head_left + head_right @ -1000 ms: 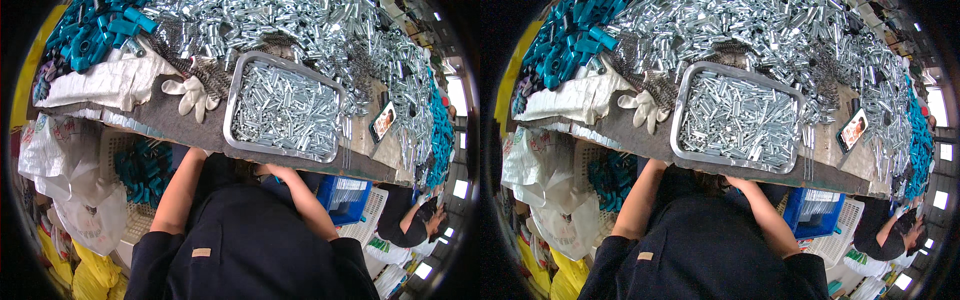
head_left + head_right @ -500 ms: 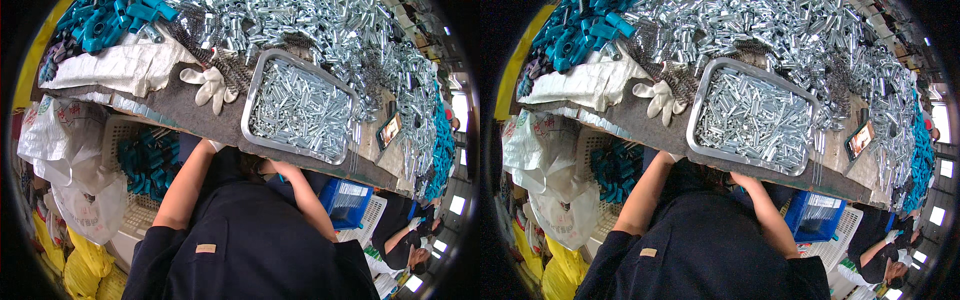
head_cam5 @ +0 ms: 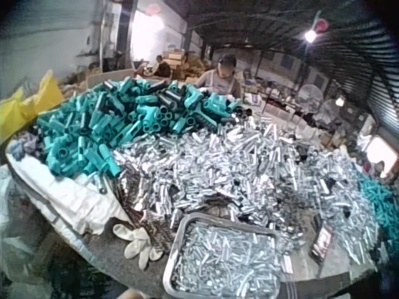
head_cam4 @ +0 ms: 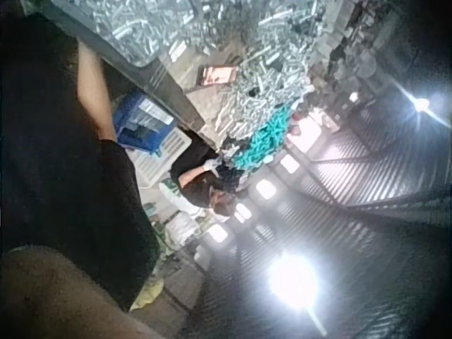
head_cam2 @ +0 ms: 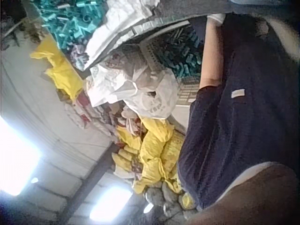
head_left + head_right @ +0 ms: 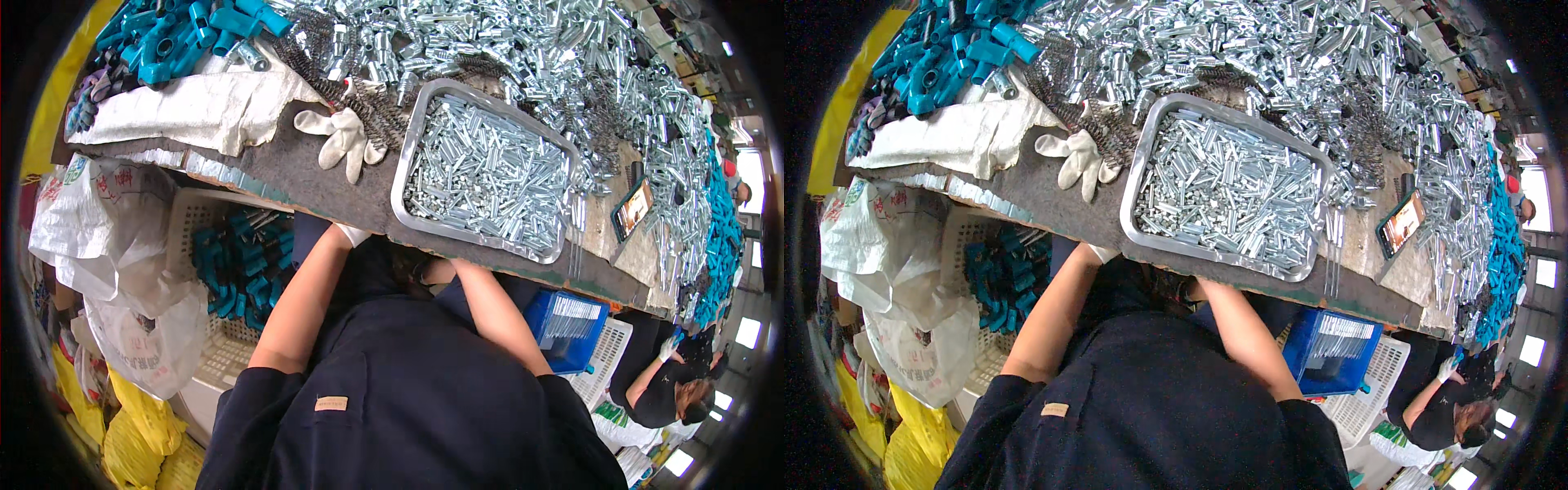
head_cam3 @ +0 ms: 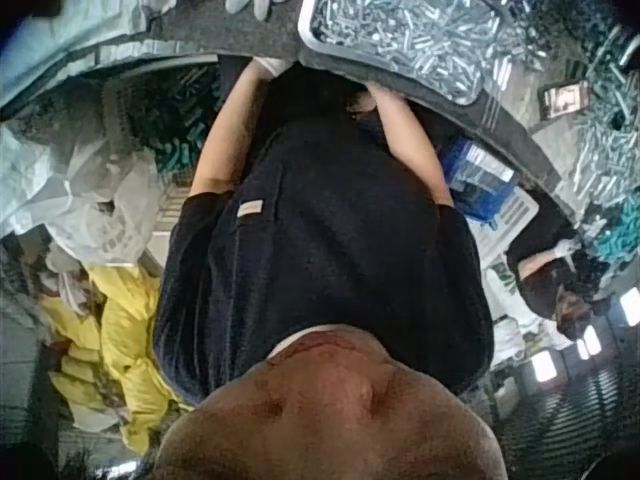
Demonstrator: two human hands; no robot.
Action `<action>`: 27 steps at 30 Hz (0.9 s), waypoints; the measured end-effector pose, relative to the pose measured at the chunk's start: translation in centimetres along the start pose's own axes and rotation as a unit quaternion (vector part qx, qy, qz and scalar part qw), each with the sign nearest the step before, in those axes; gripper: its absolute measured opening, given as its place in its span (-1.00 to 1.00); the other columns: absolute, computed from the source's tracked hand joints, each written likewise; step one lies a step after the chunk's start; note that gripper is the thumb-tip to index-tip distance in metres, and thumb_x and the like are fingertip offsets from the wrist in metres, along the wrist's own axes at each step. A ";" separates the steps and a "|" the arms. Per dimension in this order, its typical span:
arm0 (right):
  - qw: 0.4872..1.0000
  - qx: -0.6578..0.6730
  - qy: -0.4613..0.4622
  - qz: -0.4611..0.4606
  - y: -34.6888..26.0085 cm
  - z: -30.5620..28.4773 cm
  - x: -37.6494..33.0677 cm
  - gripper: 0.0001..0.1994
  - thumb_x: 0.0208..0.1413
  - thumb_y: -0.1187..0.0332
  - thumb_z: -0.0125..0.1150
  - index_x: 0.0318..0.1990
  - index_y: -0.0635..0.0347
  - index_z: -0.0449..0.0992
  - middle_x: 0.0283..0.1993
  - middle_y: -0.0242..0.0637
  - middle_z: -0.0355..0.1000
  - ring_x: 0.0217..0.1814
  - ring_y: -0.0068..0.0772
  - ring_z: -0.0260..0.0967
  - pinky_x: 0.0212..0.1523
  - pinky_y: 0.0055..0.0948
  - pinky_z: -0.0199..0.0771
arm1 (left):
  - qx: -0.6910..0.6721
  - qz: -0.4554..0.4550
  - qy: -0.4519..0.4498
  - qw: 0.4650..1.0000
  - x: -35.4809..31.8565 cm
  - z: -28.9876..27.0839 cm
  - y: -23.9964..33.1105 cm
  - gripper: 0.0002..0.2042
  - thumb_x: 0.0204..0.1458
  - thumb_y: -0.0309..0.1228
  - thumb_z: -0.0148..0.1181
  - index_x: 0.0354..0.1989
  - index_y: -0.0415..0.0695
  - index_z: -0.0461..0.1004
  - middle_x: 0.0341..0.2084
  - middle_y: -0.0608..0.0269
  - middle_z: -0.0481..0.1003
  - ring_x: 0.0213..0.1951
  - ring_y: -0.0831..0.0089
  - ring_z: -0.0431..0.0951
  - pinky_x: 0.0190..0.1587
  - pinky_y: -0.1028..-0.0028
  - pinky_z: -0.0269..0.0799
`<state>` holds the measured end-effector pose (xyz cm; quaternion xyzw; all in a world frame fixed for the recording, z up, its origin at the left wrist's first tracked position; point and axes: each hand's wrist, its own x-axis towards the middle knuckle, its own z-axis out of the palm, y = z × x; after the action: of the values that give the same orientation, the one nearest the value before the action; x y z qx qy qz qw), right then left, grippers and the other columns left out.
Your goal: The person assembles tools by inserting metal pins into cylinders, attaching plastic handles, and placing the assembled tools into a plastic basket.
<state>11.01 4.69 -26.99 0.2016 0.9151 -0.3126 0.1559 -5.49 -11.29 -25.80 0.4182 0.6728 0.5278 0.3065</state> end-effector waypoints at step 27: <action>0.980 0.127 -0.010 0.153 2.5 -1.4 -4.4 -0.61 0.12 0.19 0.14 0.10 0.03 0.47 0.18 -0.28 0.38 0.17 -0.33 0.29 0.19 -0.33 0.25 | 0.275 0.009 -0.304 0.912 0.2 7.2 8.6 -0.41 0.11 0.08 -0.06 0.18 -0.07 0.36 0.24 0.01 0.26 0.28 0.01 0.20 0.33 0.12 -0.01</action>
<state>15.82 6.20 -25.44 0.3544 0.8245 -0.4008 0.1845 2.59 -7.06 -19.30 0.6320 0.6619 0.1721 0.3644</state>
